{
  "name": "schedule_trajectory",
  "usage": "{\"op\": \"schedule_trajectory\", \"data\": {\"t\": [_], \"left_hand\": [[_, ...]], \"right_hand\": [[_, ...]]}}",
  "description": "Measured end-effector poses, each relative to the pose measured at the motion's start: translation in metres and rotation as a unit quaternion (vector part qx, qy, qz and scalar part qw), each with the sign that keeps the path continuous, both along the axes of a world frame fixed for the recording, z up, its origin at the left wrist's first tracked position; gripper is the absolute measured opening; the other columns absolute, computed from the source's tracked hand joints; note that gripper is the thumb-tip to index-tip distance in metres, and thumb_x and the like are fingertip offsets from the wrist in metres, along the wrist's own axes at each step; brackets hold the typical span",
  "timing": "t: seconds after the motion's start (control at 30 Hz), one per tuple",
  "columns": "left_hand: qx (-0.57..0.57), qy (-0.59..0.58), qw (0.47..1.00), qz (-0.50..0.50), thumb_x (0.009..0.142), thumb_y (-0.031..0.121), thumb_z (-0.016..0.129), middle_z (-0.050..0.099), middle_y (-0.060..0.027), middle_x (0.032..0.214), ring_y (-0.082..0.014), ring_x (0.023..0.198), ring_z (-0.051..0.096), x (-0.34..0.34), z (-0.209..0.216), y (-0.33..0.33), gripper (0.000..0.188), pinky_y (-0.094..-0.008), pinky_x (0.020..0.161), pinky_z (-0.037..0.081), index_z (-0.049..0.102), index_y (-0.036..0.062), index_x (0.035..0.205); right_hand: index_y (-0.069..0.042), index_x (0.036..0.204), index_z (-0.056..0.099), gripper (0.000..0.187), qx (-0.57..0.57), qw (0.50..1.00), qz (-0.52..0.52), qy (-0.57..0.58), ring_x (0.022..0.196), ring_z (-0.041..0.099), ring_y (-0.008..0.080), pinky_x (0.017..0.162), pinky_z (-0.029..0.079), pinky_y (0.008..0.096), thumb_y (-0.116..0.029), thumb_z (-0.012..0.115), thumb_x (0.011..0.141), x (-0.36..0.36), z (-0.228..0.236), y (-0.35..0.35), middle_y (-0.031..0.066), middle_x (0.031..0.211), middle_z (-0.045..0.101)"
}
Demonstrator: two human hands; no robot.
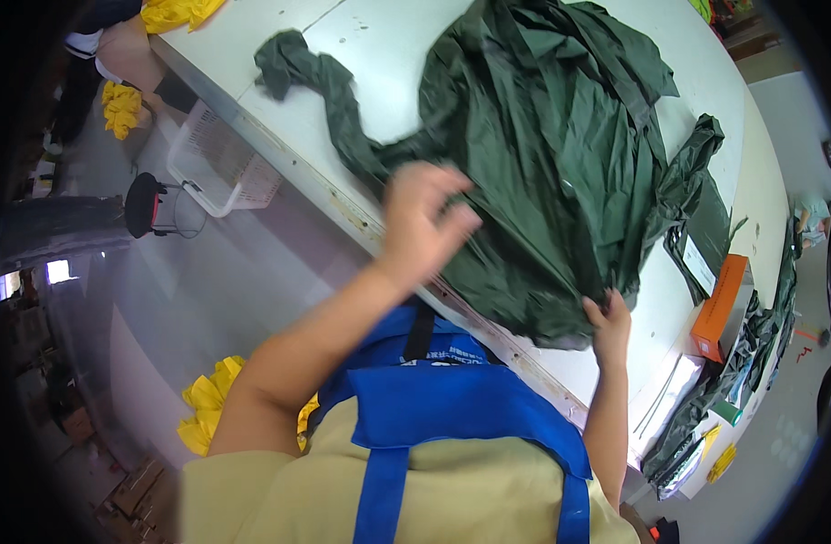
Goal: The person folds a green jacket on a white table, smoothing the fabric and aligning edges. They use scissors to trim loose threads and then fold the jacket into a compact rectangle.
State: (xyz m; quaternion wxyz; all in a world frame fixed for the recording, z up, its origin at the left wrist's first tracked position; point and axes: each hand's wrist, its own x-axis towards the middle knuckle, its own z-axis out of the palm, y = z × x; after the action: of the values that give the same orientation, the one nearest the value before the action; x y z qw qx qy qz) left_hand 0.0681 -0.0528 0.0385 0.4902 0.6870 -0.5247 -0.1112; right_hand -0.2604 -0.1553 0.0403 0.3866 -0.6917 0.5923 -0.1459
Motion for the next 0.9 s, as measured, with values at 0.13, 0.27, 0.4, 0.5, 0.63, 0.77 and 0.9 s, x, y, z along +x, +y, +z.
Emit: {"op": "schedule_trajectory", "data": {"t": [0.13,0.27,0.4,0.5,0.63,0.77,0.9], "left_hand": [[0.199,0.115,0.888,0.398,0.075,0.03,0.077,0.019,-0.0191,0.146,-0.0372,0.13,0.028,0.134,-0.048,-0.013,0.085,-0.0451,0.107,0.029,0.028,0.0086,0.142],[0.247,0.259,0.751,0.554,0.073,0.023,0.08,0.011,-0.0208,0.149,-0.0401,0.128,0.036,0.189,-0.057,-0.026,0.099,-0.0461,0.104,0.038,0.015,0.0111,0.147],[0.081,0.213,0.932,0.282,0.074,0.011,0.075,0.047,-0.0191,0.129,-0.0297,0.105,0.058,0.223,-0.1,-0.002,0.083,-0.0356,0.088,0.049,0.025,0.0086,0.14],[-0.01,0.173,0.97,0.173,0.071,0.006,0.078,0.052,-0.0161,0.122,-0.0218,0.102,0.056,0.133,-0.005,-0.025,0.071,-0.0323,0.082,0.049,0.033,0.0042,0.125],[-0.183,0.049,0.982,-0.025,0.066,0.008,0.081,0.047,-0.0227,0.129,-0.0305,0.108,0.055,0.067,0.035,-0.025,0.057,-0.0364,0.088,0.048,0.04,0.0048,0.105],[-0.191,0.009,0.976,-0.108,0.066,0.003,0.078,0.041,-0.0243,0.135,-0.0376,0.12,0.046,0.045,0.042,-0.025,0.05,-0.0403,0.097,0.042,0.044,0.0054,0.103],[-0.075,0.319,0.932,-0.155,0.075,-0.001,0.066,0.043,-0.0167,0.129,-0.0297,0.121,0.045,0.039,0.053,-0.007,0.046,-0.0394,0.095,0.046,0.045,0.007,0.115]], "right_hand": [[0.002,0.088,0.056,0.024,0.01,0.986,0.01,0.168,0.067,0.055,0.0192,0.064,0.044,0.033,-0.014,0.07,0.078,-0.071,-0.009,-0.011,0.013,0.073,0.059],[0.0,0.096,0.06,0.025,-0.112,0.959,-0.078,0.249,0.082,0.063,0.0335,0.075,0.048,0.0403,-0.023,0.061,0.088,-0.123,-0.009,-0.015,0.0181,0.087,0.064],[-0.002,0.092,0.061,0.015,-0.092,0.965,-0.218,-0.112,0.069,0.055,0.015,0.065,0.045,0.0277,-0.015,0.054,0.093,-0.049,0.038,-0.015,0.0064,0.083,0.06],[-0.004,0.111,0.053,0.02,0.045,0.943,-0.169,-0.284,0.057,0.043,0.0054,0.054,0.036,0.0191,-0.013,0.053,0.093,0.048,0.041,0.003,0.0042,0.082,0.061],[-0.007,0.105,0.057,0.036,0.36,0.727,-0.077,-0.579,0.041,0.031,0.0039,0.044,0.027,0.0206,-0.041,0.047,0.098,0.175,0.072,0.023,0.0103,0.1,0.065],[-0.005,0.108,0.058,0.026,0.352,0.738,-0.125,-0.562,0.05,0.053,0.0064,0.053,0.047,0.0209,-0.026,0.056,0.094,0.204,0.097,0.014,0.0037,0.094,0.067],[-0.002,0.112,0.056,0.024,0.337,0.689,-0.061,-0.639,0.07,0.062,0.0096,0.063,0.052,0.0229,-0.01,0.053,0.09,0.181,0.091,0.007,0.0053,0.095,0.067]]}}
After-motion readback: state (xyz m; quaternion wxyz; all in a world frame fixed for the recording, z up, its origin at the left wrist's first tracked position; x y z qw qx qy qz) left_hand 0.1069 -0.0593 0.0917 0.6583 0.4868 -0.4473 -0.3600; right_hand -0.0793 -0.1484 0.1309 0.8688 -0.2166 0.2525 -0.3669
